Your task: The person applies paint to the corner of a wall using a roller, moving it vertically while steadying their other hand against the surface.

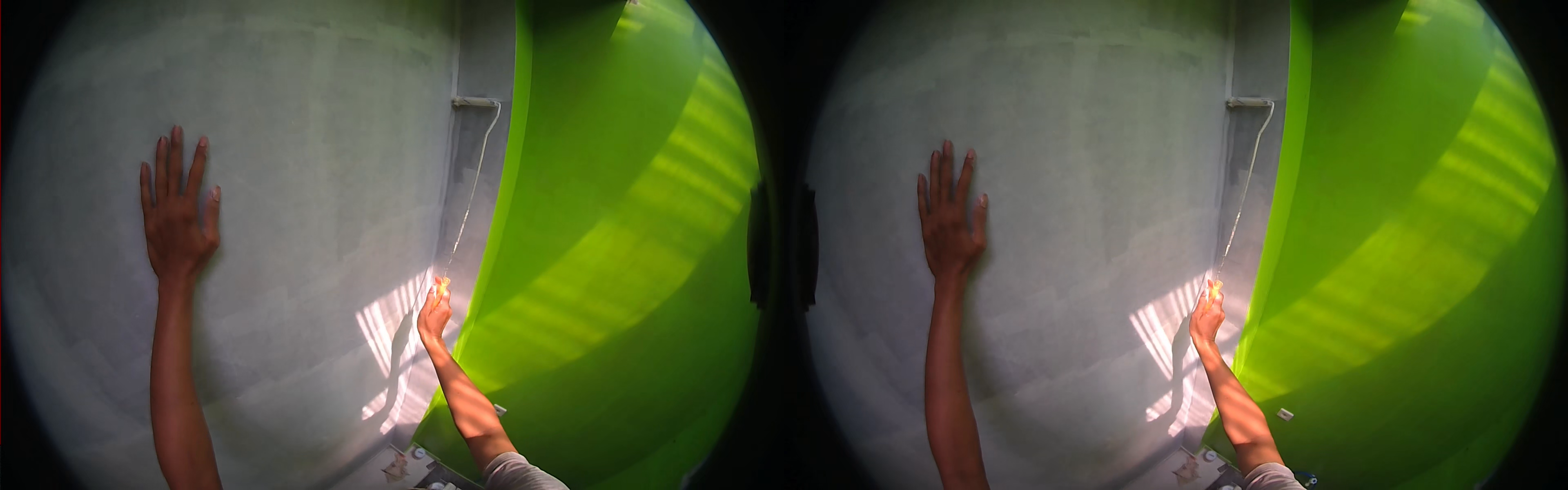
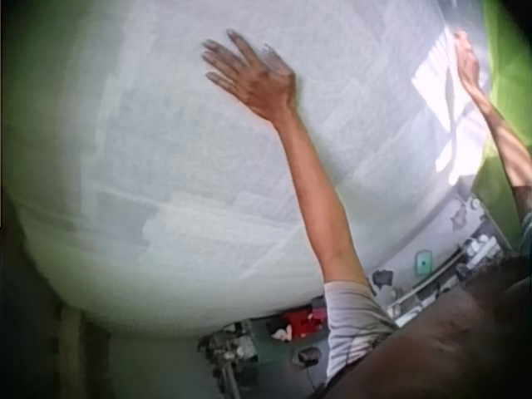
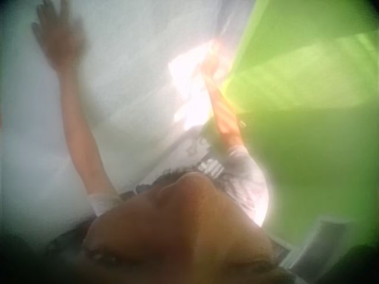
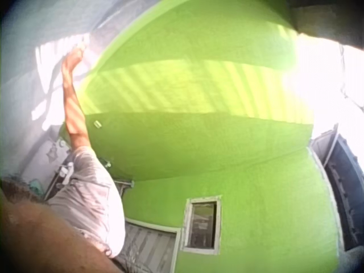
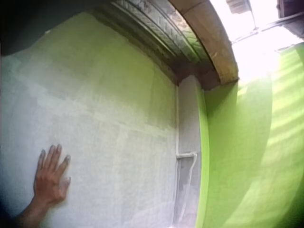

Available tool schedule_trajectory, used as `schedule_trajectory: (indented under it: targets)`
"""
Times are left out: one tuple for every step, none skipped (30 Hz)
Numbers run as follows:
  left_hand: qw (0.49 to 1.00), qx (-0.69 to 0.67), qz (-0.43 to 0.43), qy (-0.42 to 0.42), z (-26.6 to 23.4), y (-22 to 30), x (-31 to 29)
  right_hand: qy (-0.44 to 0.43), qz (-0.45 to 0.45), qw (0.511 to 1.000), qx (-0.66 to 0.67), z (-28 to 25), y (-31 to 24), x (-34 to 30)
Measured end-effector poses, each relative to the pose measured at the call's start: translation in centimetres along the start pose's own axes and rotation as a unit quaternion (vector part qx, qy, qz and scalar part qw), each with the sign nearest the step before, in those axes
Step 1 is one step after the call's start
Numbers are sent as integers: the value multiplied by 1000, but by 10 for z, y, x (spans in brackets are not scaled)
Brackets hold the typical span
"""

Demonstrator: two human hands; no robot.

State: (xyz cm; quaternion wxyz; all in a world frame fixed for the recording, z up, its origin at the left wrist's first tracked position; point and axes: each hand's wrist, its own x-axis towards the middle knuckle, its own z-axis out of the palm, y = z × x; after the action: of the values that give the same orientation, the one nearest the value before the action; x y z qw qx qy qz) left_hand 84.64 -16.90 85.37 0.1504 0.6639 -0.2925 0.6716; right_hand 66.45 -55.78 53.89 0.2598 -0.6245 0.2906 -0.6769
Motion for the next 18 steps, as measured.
schedule_trajectory:
  targets:
    - [1000,-3,0,-6,0,5,3,22,-25,999,5,-4,0,5]
    - [1000,-6,-1,-12,-1,11,6,45,-51,998,9,-9,0,9]
    - [1000,-3,-1,-11,-1,10,5,30,-22,999,11,-15,-6,9]
    - [1000,2,0,-11,-4,5,3,18,-2,1000,7,-20,-24,5]
    - [1000,7,1,-11,-6,2,1,5,17,1000,2,-26,-42,1]
    - [1000,3,0,-10,-4,4,1,8,16,1000,-1,-39,-51,-3]
    - [1000,-1,0,-9,-4,4,1,12,0,1000,16,-52,-55,-12]
    - [1000,-6,0,-9,-4,4,1,16,-17,999,33,-66,-58,-23]
    - [1000,-4,2,-6,-5,6,2,18,-48,998,45,-82,-58,-35]
    - [1000,-1,2,-6,-12,2,3,14,-78,995,63,-94,-58,-52]
    - [1000,-5,2,-5,-14,2,3,-7,-34,998,47,-112,-59,-71]
    - [1000,-2,5,-7,-15,2,3,-29,12,999,30,-131,-58,-92]
    - [1000,0,9,-5,-15,4,4,-29,15,999,38,-151,-54,-113]
    - [1000,-1,13,-2,-14,7,4,-27,16,998,45,-170,-46,-135]
    - [1000,-1,14,-3,-13,10,4,-46,42,997,44,-194,-31,-162]
    - [1000,-5,16,-2,-13,12,6,-66,68,995,44,-214,-18,-188]
    - [1000,-6,17,-5,-14,12,5,-82,77,993,32,-234,-20,-205]
    - [1000,0,17,-5,-15,9,5,-96,86,991,21,-255,-28,-220]
